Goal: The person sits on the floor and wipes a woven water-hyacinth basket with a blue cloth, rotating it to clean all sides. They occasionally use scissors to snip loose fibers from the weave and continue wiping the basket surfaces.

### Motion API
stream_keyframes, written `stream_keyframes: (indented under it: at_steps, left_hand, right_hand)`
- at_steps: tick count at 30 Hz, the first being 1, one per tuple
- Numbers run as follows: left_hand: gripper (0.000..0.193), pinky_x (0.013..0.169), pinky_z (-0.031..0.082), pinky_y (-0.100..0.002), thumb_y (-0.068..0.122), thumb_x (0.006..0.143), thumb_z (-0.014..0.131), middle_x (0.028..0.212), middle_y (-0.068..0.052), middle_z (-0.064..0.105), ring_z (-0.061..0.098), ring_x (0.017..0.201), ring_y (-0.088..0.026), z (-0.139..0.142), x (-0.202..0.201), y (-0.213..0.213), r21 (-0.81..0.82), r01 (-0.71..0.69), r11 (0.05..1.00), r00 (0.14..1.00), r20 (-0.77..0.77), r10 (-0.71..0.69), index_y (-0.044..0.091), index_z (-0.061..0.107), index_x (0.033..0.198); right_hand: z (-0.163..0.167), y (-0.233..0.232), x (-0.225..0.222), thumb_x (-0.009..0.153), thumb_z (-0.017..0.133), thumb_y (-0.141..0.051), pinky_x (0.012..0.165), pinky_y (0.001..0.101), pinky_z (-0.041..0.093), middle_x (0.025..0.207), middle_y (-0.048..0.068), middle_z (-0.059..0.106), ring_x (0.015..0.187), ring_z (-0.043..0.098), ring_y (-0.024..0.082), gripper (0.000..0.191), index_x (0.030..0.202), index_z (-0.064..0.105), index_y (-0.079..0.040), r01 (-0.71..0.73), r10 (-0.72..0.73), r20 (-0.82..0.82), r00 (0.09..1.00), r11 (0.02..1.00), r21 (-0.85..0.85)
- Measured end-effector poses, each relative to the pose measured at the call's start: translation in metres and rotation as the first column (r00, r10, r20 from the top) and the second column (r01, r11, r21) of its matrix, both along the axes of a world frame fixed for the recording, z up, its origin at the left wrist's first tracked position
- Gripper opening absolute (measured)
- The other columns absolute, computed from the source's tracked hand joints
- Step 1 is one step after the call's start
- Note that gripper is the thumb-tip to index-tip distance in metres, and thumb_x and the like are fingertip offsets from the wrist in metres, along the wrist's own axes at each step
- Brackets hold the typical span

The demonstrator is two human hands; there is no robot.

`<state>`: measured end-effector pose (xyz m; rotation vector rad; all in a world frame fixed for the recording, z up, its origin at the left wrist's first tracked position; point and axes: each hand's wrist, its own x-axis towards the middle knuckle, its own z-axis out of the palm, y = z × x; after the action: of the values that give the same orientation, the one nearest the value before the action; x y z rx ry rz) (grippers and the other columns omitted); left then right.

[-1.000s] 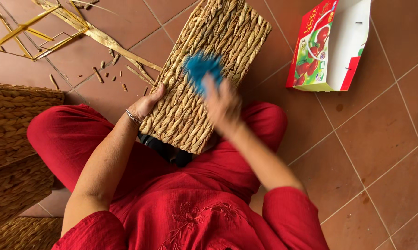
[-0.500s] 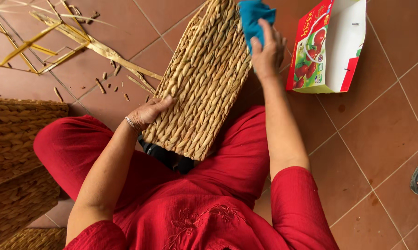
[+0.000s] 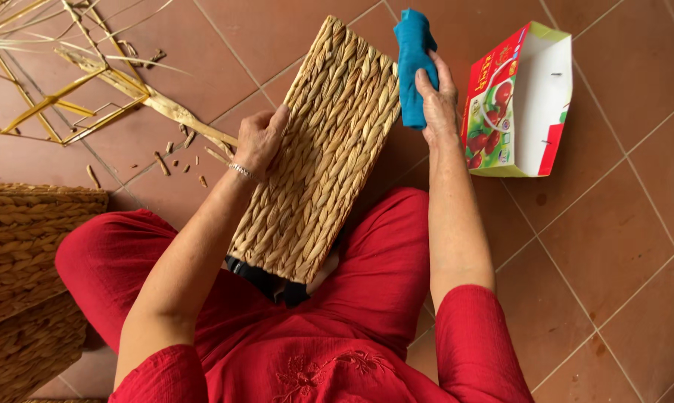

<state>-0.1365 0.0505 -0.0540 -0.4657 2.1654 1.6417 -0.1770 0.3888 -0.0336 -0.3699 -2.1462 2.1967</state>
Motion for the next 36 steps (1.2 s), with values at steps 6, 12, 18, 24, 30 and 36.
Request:
stream_keyframes:
  at_steps: [6, 12, 18, 24, 30, 36]
  left_hand:
    - [0.034, 0.063, 0.052, -0.024, 0.028, 0.106, 0.064, 0.085, -0.002, 0.070, 0.060, 0.072, -0.007, 0.049, 0.023, -0.004, 0.332, 0.021, 0.943, 0.961, -0.267, 0.073, -0.005, 0.072, 0.103]
    - [0.031, 0.067, 0.050, -0.023, 0.027, 0.108, 0.059, 0.087, 0.002, 0.063, 0.057, 0.077, -0.005, 0.045, 0.063, -0.026, 0.337, 0.106, 0.935, 0.931, -0.363, 0.025, -0.002, 0.067, 0.113]
    - [0.030, 0.084, 0.055, -0.034, 0.023, 0.110, 0.053, 0.099, -0.009, 0.072, 0.063, 0.094, -0.016, -0.034, 0.104, -0.062, -0.019, 0.340, 0.940, 0.914, -0.229, -0.335, 0.002, 0.066, 0.126]
    - [0.036, 0.091, 0.053, -0.033, 0.022, 0.103, 0.057, 0.113, -0.010, 0.074, 0.067, 0.104, -0.016, 0.011, 0.119, -0.106, 0.191, 0.235, 0.953, 0.951, -0.247, -0.185, 0.001, 0.067, 0.130]
    - [0.040, 0.081, 0.050, -0.029, 0.032, 0.109, 0.054, 0.104, -0.002, 0.065, 0.057, 0.096, -0.011, 0.096, 0.115, -0.063, 0.266, 0.124, 0.956, 0.937, -0.347, -0.025, -0.002, 0.062, 0.130]
    - [0.040, 0.061, 0.048, -0.026, 0.037, 0.107, 0.051, 0.082, 0.002, 0.062, 0.054, 0.072, -0.007, 0.105, 0.088, -0.030, 0.291, -0.037, 0.956, 0.909, -0.387, 0.153, 0.000, 0.067, 0.107]
  right_hand:
    - [0.082, 0.002, 0.036, 0.109, 0.067, -0.013, 0.114, 0.0367, 0.052, 0.144, 0.012, 0.062, 0.128, 0.062, 0.021, 0.051, 0.154, 0.046, -0.005, 0.124, -0.128, -0.365, 0.922, 0.992, -0.035]
    - [0.154, -0.026, 0.138, 0.116, 0.064, -0.013, 0.123, 0.0350, 0.041, 0.153, 0.011, 0.056, 0.139, 0.054, 0.023, 0.042, 0.152, 0.048, 0.001, 0.296, 0.003, -0.616, 0.788, 0.875, 0.383]
    - [0.144, -0.086, 0.208, 0.102, 0.071, -0.011, 0.104, 0.0427, 0.052, 0.133, 0.020, 0.060, 0.123, 0.061, 0.035, 0.042, 0.140, 0.057, -0.003, 0.169, 0.269, -0.427, 0.863, 0.644, 0.746]
    - [0.157, -0.124, 0.252, 0.088, 0.079, -0.005, 0.101, 0.0510, 0.054, 0.134, 0.023, 0.054, 0.122, 0.058, 0.044, 0.053, 0.137, 0.057, -0.009, 0.200, 0.488, -0.427, 0.761, 0.449, 0.871]
    - [0.201, -0.117, 0.235, 0.087, 0.080, -0.006, 0.095, 0.0484, 0.055, 0.126, 0.019, 0.059, 0.115, 0.061, 0.039, 0.055, 0.138, 0.060, -0.010, -0.047, 0.536, -0.245, 0.808, 0.473, 0.880]
    - [0.219, -0.119, 0.208, 0.101, 0.081, -0.019, 0.092, 0.0472, 0.052, 0.123, 0.020, 0.055, 0.110, 0.058, 0.038, 0.056, 0.148, 0.051, -0.009, 0.269, 0.485, -0.410, 0.772, 0.336, 0.903]
